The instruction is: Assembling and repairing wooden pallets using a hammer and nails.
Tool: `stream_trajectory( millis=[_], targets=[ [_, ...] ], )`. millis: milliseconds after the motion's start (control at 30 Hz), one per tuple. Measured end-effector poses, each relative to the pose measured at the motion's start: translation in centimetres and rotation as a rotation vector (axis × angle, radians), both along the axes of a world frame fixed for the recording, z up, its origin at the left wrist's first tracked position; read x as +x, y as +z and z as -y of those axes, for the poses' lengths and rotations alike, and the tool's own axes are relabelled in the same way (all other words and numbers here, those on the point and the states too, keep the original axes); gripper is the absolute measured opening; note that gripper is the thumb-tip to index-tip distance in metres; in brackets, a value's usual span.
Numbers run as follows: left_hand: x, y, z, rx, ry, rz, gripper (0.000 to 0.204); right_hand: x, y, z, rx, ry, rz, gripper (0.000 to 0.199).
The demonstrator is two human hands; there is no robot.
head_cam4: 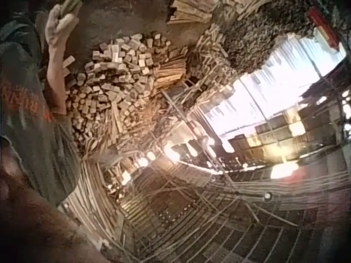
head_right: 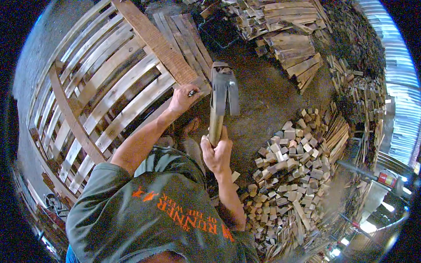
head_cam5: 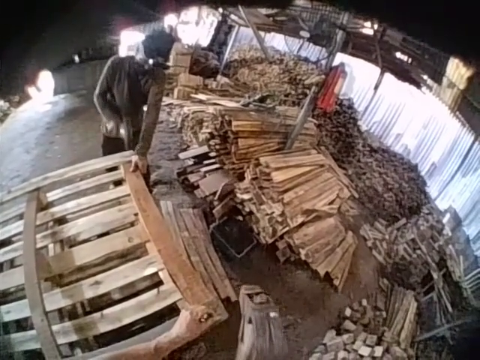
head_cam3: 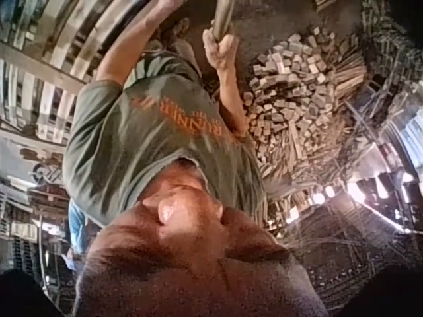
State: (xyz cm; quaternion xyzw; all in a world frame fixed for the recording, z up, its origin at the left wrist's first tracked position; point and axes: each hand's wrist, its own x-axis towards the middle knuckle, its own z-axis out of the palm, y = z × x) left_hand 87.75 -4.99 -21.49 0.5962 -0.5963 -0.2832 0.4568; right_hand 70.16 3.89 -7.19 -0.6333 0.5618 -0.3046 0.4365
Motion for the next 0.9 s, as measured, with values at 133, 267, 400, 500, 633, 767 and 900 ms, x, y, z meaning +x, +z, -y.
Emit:
stream_trajectory(
  millis=[133, 267, 400, 500, 633, 767, 900],
  targets=[
    [-0.5, 0.3, -0.2, -0.019, 0.008, 0.007, 0.018, -0.7, -3.0, -1.1, -0.077, 0.041, -0.065, 0.023],
    [-0.4, 0.3, 0.2, -0.026, -0.025, -0.002, 0.020, -0.2, -4.8, -1.2, 0.186, 0.033, -0.193, 0.031],
    [-0.4, -0.9, 0.2, -0.087, 0.037, 0.034, 0.024, 0.2, -2.0, -1.4, 0.328, -0.087, -0.043, 0.027],
    [-0.5, -1.5, 0.2, -0.070, 0.027, 0.067, 0.024, 0.1, -0.1, -1.6, 0.221, -0.065, -0.029, 0.023],
    [-0.4, -0.4, 0.7, -0.066, 0.004, 0.065, 0.022, 0.0, -1.5, -2.0, 0.049, -0.045, 0.002, 0.020],
    [-0.6, 1.1, 0.0, 0.021, -0.040, 0.048, 0.016, -1.0, -5.1, -1.6, 0.203, -0.003, -0.201, 0.018],
    [-0.5, -0.3, 0.4, 0.001, -0.023, 0.049, 0.015, 0.1, -0.8, -1.3, 0.352, -0.153, 0.187, 0.017]
  ],
)
